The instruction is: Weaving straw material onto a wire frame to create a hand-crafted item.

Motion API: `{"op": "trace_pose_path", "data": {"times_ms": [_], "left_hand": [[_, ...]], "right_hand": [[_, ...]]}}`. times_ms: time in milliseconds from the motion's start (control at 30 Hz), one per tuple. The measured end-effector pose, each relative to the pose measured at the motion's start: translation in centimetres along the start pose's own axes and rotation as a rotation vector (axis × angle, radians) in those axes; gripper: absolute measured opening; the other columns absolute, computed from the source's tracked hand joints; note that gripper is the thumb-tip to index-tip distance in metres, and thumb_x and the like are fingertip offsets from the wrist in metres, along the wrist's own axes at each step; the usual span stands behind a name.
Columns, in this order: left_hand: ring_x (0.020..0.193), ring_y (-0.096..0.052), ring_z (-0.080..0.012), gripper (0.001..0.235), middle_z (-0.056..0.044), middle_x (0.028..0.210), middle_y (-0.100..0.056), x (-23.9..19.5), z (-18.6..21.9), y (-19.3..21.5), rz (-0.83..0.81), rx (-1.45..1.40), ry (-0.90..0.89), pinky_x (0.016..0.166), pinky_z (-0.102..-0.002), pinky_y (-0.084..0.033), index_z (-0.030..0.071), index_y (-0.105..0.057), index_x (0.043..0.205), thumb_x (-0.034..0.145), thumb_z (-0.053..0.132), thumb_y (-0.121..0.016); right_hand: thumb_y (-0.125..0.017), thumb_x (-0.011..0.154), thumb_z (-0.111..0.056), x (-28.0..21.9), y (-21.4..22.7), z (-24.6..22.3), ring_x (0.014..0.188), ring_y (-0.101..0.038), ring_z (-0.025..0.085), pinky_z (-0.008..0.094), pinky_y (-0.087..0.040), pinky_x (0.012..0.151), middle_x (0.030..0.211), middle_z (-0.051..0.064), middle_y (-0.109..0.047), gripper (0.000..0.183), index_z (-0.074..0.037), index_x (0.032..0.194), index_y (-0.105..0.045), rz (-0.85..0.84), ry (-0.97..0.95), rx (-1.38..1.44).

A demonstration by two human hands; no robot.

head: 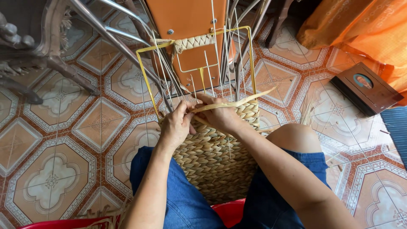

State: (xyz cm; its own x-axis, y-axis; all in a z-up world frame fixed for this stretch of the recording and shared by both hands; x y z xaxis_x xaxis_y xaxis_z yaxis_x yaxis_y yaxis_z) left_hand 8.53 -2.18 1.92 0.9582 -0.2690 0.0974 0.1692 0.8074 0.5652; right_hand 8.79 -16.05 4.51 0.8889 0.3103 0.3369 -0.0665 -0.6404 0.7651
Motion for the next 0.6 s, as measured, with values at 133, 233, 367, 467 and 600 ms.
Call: {"op": "trace_pose_path", "data": {"times_ms": [133, 233, 367, 467, 600], "left_hand": [[0.052, -0.072, -0.0141, 0.010, -0.006, 0.084, -0.077, 0.4, -0.7, -0.2, -0.092, -0.115, 0.046, 0.042, -0.029, -0.054, 0.010, -0.056, 0.112, 0.102, 0.013, -0.056], [0.048, -0.069, -0.0143, 0.012, -0.005, 0.097, -0.078, 1.2, -1.5, -0.1, -0.143, -0.202, 0.117, 0.039, -0.029, -0.051, 0.009, -0.055, 0.114, 0.103, 0.011, -0.053], [0.047, -0.066, -0.0148, 0.016, -0.007, 0.097, -0.079, 2.6, -1.1, -0.5, -0.175, -0.175, 0.226, 0.041, -0.029, -0.048, 0.008, -0.059, 0.117, 0.102, 0.009, -0.055], [0.048, -0.066, -0.0127, 0.015, -0.010, 0.089, -0.080, 3.0, -1.1, -0.6, -0.185, -0.006, 0.261, 0.046, -0.027, -0.050, 0.006, -0.069, 0.111, 0.098, 0.008, -0.061], [0.050, -0.067, -0.0103, 0.013, -0.009, 0.081, -0.079, 3.2, -1.8, -1.0, -0.221, -0.075, 0.177, 0.049, -0.026, -0.054, 0.006, -0.075, 0.104, 0.093, 0.007, -0.067]], "right_hand": [[-0.065, 0.099, -0.017, 0.1, -0.8, 1.7, 0.074, -0.078, 0.018, 0.033, -0.063, 0.056, 0.096, 0.012, -0.077, 0.015, -0.006, 0.109, -0.068, 0.064, 0.051, 0.331], [-0.054, 0.103, -0.010, -1.9, -2.4, 4.8, 0.073, -0.077, 0.016, 0.032, -0.067, 0.057, 0.094, 0.007, -0.077, 0.014, -0.007, 0.110, -0.066, 0.004, -0.324, 0.683], [-0.057, 0.105, -0.011, -4.4, -4.9, 6.2, 0.079, -0.077, 0.020, 0.032, -0.067, 0.074, 0.096, 0.015, -0.078, 0.017, 0.002, 0.108, -0.067, -0.017, -0.628, 1.342], [-0.066, 0.105, -0.013, -3.0, -2.1, 3.9, 0.078, -0.067, 0.016, 0.031, -0.059, 0.073, 0.094, 0.014, -0.074, 0.016, 0.000, 0.111, -0.074, -0.043, -0.343, 0.939], [-0.071, 0.093, -0.022, -1.7, 3.6, -0.8, 0.084, -0.070, 0.019, 0.033, -0.058, 0.073, 0.099, 0.006, -0.070, 0.023, -0.010, 0.113, -0.069, 0.130, 0.063, 0.026]]}}
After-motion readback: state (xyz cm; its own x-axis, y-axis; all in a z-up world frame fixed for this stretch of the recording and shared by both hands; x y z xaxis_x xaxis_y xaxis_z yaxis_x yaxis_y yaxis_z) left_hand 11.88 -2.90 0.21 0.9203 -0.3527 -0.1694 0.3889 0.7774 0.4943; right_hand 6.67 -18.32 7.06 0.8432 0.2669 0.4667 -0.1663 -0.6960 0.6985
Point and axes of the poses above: each hand's wrist, its own x-axis towards the middle knuckle, its own y-axis out of the back of the hand, z = x × y, the point moved 8 cm from there along x, towards the middle knuckle
